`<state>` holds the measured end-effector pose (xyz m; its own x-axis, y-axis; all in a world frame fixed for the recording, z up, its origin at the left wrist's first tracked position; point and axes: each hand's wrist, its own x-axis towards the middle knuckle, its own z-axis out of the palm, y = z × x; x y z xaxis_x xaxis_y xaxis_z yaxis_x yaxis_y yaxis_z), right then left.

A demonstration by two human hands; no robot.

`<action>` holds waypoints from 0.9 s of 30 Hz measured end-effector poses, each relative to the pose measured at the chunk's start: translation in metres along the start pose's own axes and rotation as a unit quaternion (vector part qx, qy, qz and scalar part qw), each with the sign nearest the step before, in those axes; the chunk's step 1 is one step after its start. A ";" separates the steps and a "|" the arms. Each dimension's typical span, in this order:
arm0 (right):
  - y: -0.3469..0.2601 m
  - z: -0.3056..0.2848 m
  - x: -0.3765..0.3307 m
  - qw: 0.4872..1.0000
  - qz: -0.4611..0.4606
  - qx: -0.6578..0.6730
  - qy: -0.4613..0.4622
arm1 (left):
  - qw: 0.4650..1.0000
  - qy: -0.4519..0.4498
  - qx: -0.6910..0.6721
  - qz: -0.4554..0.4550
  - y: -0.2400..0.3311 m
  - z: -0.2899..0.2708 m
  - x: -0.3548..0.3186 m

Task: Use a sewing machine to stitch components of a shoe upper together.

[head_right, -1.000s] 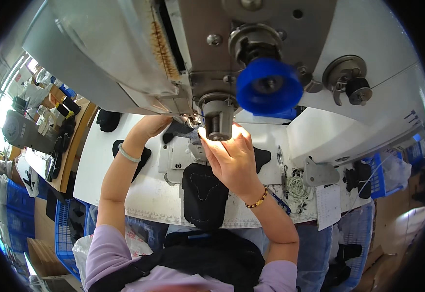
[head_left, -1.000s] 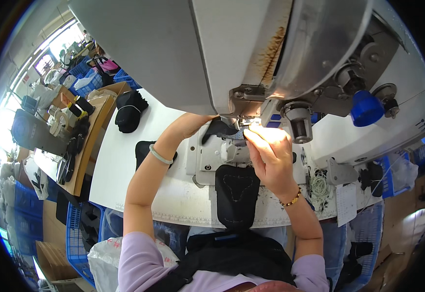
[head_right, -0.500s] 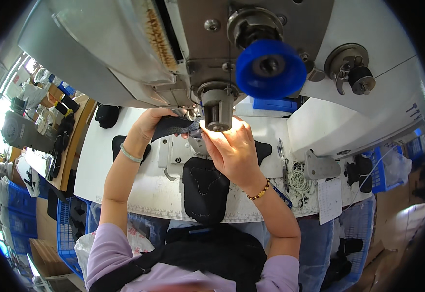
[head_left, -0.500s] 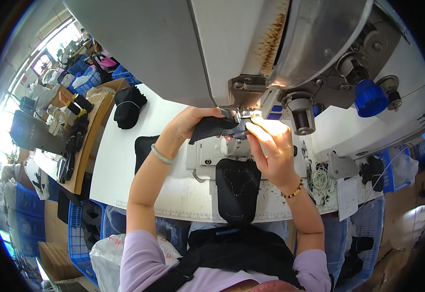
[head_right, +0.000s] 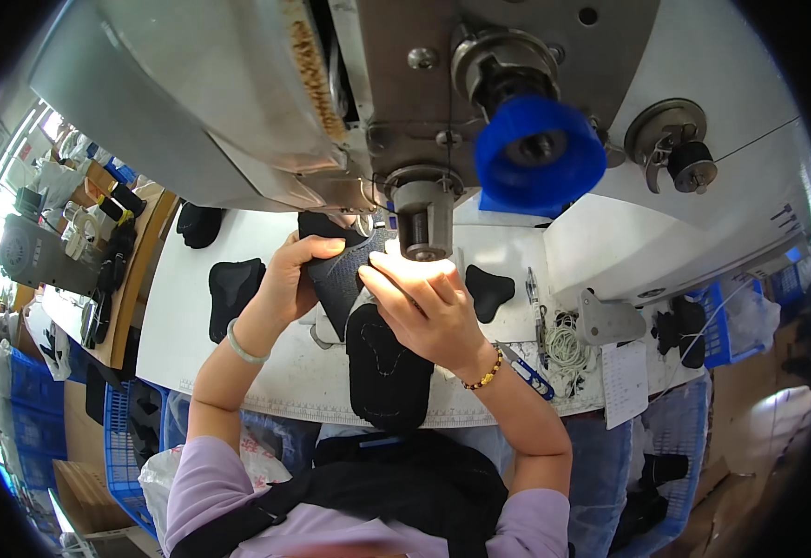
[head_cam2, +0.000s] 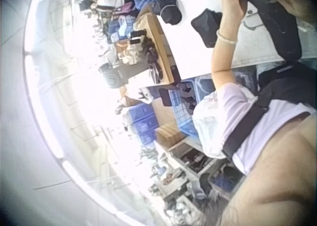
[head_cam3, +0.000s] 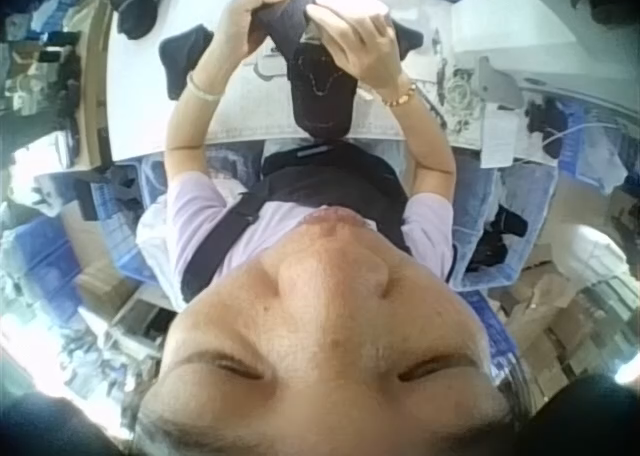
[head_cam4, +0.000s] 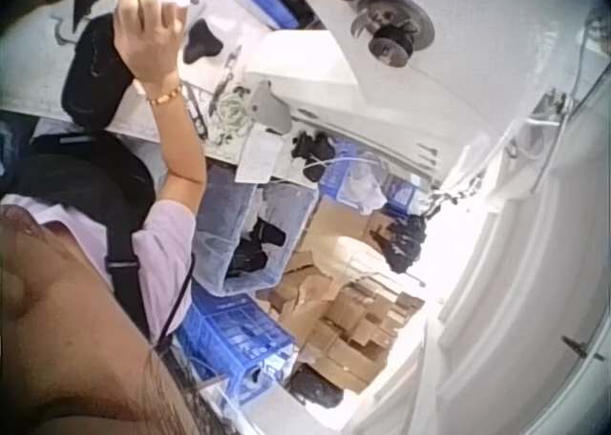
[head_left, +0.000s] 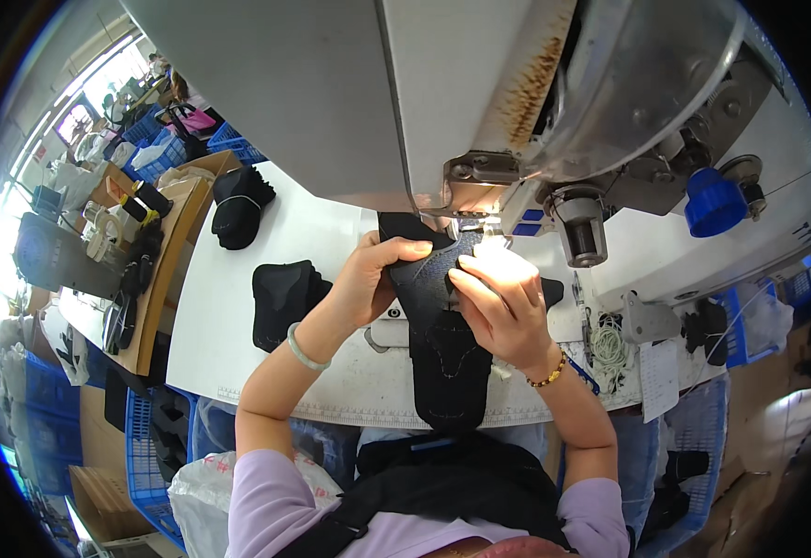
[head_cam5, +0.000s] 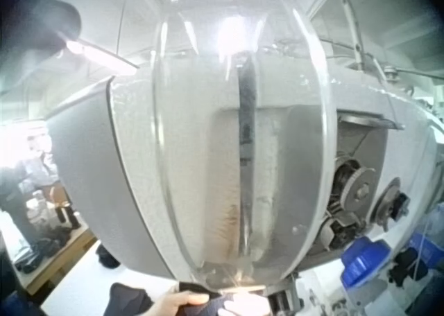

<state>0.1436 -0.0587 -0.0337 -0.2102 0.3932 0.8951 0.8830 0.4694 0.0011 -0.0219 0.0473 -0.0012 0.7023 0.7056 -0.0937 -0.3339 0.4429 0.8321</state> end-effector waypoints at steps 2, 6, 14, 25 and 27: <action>0.001 0.000 -0.001 1.000 0.002 0.011 -0.003 | 0.999 0.031 -0.002 0.010 -0.006 0.006 -0.004; 0.001 -0.003 -0.002 1.000 -0.004 0.010 -0.005 | 0.999 0.034 0.012 0.035 -0.008 0.016 -0.013; 0.006 -0.006 -0.002 1.000 -0.014 0.024 0.001 | 0.994 0.082 -0.035 0.068 -0.016 0.026 -0.023; 0.017 -0.011 -0.002 0.996 0.000 0.079 0.036 | 0.992 0.028 -0.030 0.117 -0.036 0.030 -0.029; 0.026 -0.013 -0.002 0.996 0.003 0.075 0.040 | 0.990 0.038 -0.001 0.139 -0.042 0.035 -0.029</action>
<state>0.1727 -0.0580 -0.0299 -0.1652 0.3344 0.9278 0.8105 0.5821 -0.0654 -0.0063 -0.0114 -0.0139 0.5340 0.8398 0.0976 -0.5081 0.2265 0.8310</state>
